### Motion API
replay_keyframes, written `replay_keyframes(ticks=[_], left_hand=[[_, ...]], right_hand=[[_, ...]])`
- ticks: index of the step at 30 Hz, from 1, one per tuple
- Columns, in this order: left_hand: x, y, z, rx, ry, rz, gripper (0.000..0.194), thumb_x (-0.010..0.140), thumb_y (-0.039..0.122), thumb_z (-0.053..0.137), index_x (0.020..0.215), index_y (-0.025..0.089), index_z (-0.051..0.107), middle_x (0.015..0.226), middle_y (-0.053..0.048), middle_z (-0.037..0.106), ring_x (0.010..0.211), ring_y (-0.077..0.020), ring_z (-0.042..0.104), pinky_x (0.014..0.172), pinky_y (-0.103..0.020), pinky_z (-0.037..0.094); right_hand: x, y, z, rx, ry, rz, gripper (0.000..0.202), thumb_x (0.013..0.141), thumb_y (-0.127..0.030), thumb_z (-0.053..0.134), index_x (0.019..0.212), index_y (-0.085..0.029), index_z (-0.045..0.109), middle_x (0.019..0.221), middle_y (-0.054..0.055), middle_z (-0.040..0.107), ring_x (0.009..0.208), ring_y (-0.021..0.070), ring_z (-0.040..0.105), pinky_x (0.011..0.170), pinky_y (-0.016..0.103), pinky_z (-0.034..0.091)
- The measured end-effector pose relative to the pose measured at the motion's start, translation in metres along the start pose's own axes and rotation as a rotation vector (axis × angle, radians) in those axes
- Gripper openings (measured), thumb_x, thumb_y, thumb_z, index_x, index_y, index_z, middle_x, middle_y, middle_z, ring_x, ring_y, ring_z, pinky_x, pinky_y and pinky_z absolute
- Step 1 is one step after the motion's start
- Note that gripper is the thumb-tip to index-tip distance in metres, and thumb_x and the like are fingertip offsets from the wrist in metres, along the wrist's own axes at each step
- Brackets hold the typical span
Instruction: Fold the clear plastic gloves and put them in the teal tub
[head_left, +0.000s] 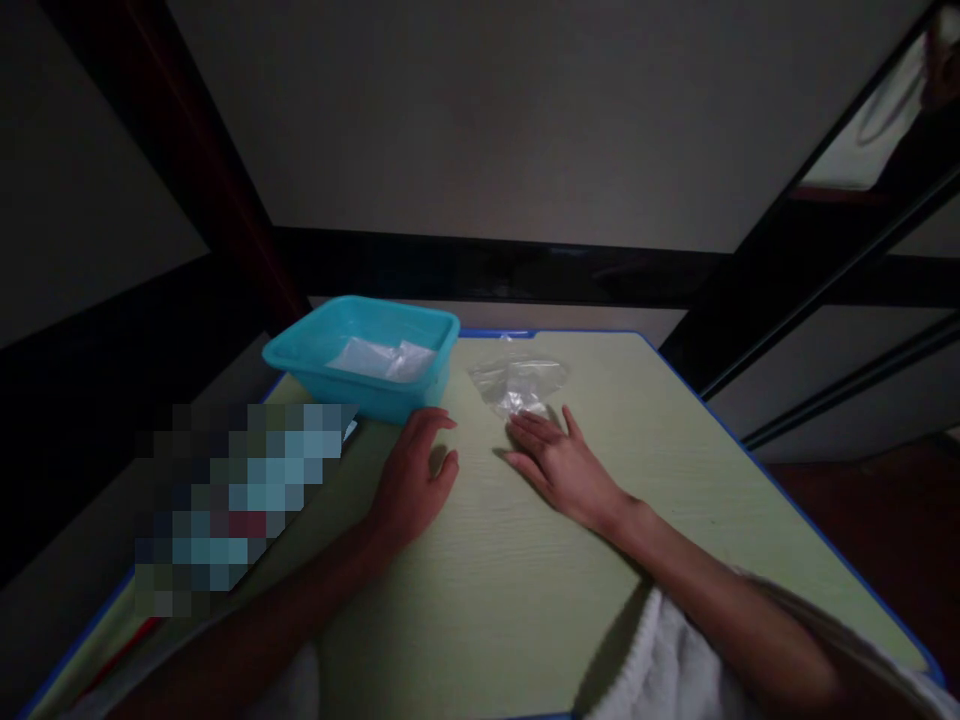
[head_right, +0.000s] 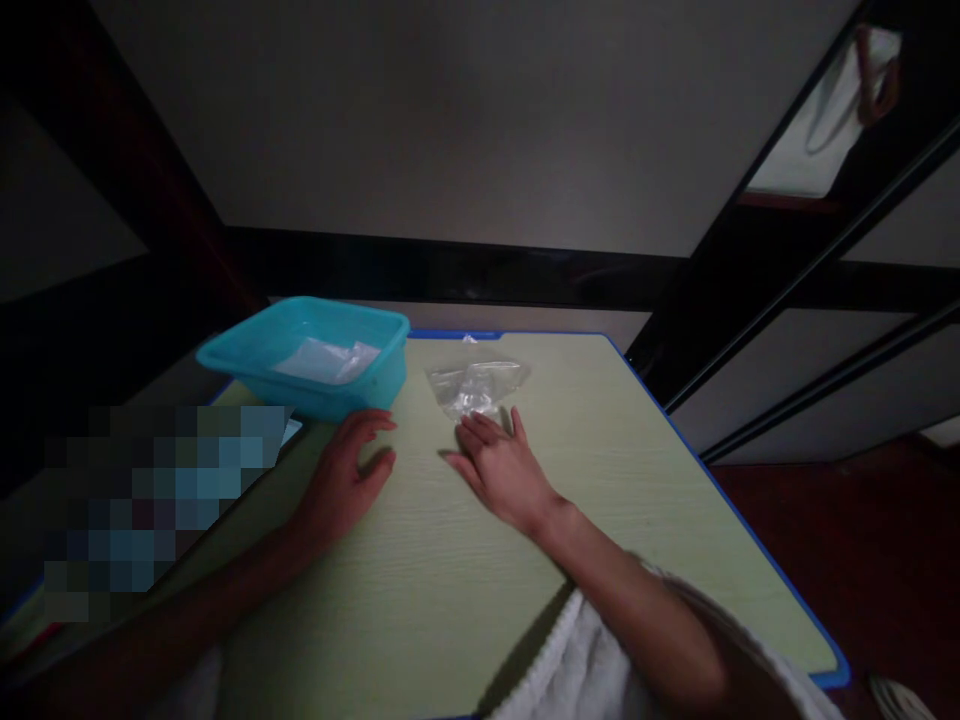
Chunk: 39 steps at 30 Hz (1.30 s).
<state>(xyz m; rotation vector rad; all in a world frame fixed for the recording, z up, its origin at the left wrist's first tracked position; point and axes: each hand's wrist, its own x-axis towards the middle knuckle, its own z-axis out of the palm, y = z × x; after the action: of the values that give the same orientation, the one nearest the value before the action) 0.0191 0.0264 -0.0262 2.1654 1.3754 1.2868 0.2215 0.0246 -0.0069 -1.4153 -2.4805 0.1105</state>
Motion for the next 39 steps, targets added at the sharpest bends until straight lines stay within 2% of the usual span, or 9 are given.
replay_keyframes(ticks=[3, 7, 9, 12, 18, 23, 28, 33, 39], left_hand=[[-0.001, 0.001, -0.001, -0.016, -0.012, -0.016, 0.021, 0.074, 0.011, 0.045, 0.093, 0.019, 0.051, 0.103, -0.006, 0.054, 0.102, -0.0198, 0.054, 0.091, -0.036, 0.045], [-0.002, 0.001, -0.001, 0.003, -0.045, -0.014, 0.022, 0.074, 0.011, 0.045, 0.094, 0.018, 0.051, 0.104, -0.007, 0.055, 0.103, -0.0203, 0.054, 0.092, -0.038, 0.045], [-0.003, -0.002, 0.001, 0.022, -0.074, -0.010, 0.023, 0.074, 0.013, 0.046, 0.096, 0.018, 0.051, 0.105, -0.007, 0.056, 0.105, -0.0207, 0.054, 0.094, -0.039, 0.044], [-0.006, -0.007, 0.005, 0.060, -0.120, -0.017, 0.026, 0.077, 0.019, 0.049, 0.102, 0.016, 0.053, 0.112, -0.010, 0.056, 0.110, -0.0232, 0.053, 0.097, -0.041, 0.042], [-0.013, -0.002, 0.006, 0.131, -0.271, 0.012, 0.043, 0.076, 0.028, 0.059, 0.116, 0.017, 0.052, 0.128, -0.012, 0.052, 0.121, -0.0278, 0.047, 0.102, -0.047, 0.037], [-0.014, 0.012, -0.001, 0.168, -0.500, 0.030, 0.062, 0.071, 0.027, 0.067, 0.128, 0.014, 0.044, 0.137, -0.016, 0.045, 0.130, -0.0320, 0.037, 0.108, -0.057, 0.021], [-0.012, 0.021, -0.005, 0.138, -0.625, -0.002, 0.084, 0.062, 0.034, 0.074, 0.134, 0.015, 0.035, 0.142, -0.017, 0.037, 0.134, -0.0332, 0.029, 0.110, -0.057, 0.011], [-0.012, 0.022, -0.005, 0.037, -0.586, -0.033, 0.077, 0.059, 0.028, 0.075, 0.128, 0.019, 0.042, 0.137, -0.014, 0.045, 0.129, -0.0328, 0.036, 0.110, -0.056, 0.010], [-0.011, 0.019, -0.003, -0.021, -0.493, -0.049, 0.054, 0.060, 0.017, 0.072, 0.111, 0.020, 0.055, 0.115, -0.008, 0.060, 0.110, -0.0281, 0.051, 0.105, -0.051, 0.023]], right_hand=[[-0.026, -0.016, -0.003, 0.104, -0.008, -0.279, 0.035, 0.093, -0.032, 0.041, 0.118, -0.014, 0.056, 0.115, 0.012, 0.064, 0.110, 0.0224, 0.057, 0.107, 0.053, 0.024], [-0.041, -0.024, -0.007, 0.136, 0.150, -0.481, 0.030, 0.093, -0.028, 0.038, 0.110, -0.015, 0.060, 0.095, 0.006, 0.070, 0.093, 0.0175, 0.062, 0.108, 0.044, 0.027], [-0.039, -0.020, -0.011, 0.147, 0.214, -0.433, 0.026, 0.092, -0.022, 0.039, 0.101, -0.016, 0.062, 0.088, 0.005, 0.070, 0.087, 0.0168, 0.063, 0.104, 0.042, 0.032], [-0.032, -0.009, -0.017, 0.176, 0.236, -0.251, 0.025, 0.090, -0.018, 0.039, 0.092, -0.015, 0.063, 0.085, 0.006, 0.069, 0.082, 0.0174, 0.063, 0.097, 0.044, 0.038], [-0.023, 0.006, -0.016, 0.186, 0.143, -0.045, 0.029, 0.088, -0.019, 0.039, 0.105, -0.015, 0.061, 0.097, 0.007, 0.068, 0.094, 0.0208, 0.062, 0.100, 0.049, 0.034], [-0.017, 0.007, -0.009, 0.264, 0.035, -0.068, 0.032, 0.089, -0.020, 0.042, 0.116, -0.010, 0.055, 0.106, 0.011, 0.065, 0.100, 0.0220, 0.059, 0.096, 0.044, 0.041], [-0.017, 0.006, -0.007, 0.312, -0.033, -0.164, 0.044, 0.085, -0.028, 0.055, 0.123, -0.008, 0.048, 0.118, 0.015, 0.059, 0.107, 0.0239, 0.054, 0.093, 0.042, 0.044], [-0.017, 0.006, -0.009, 0.332, -0.057, -0.199, 0.050, 0.079, -0.028, 0.063, 0.124, -0.013, 0.047, 0.121, 0.014, 0.057, 0.110, 0.0254, 0.052, 0.095, 0.044, 0.041], [-0.017, 0.002, -0.009, 0.399, 0.013, -0.153, 0.022, 0.080, -0.014, 0.056, 0.101, -0.013, 0.058, 0.094, 0.008, 0.064, 0.088, 0.0192, 0.057, 0.078, 0.034, 0.047]])
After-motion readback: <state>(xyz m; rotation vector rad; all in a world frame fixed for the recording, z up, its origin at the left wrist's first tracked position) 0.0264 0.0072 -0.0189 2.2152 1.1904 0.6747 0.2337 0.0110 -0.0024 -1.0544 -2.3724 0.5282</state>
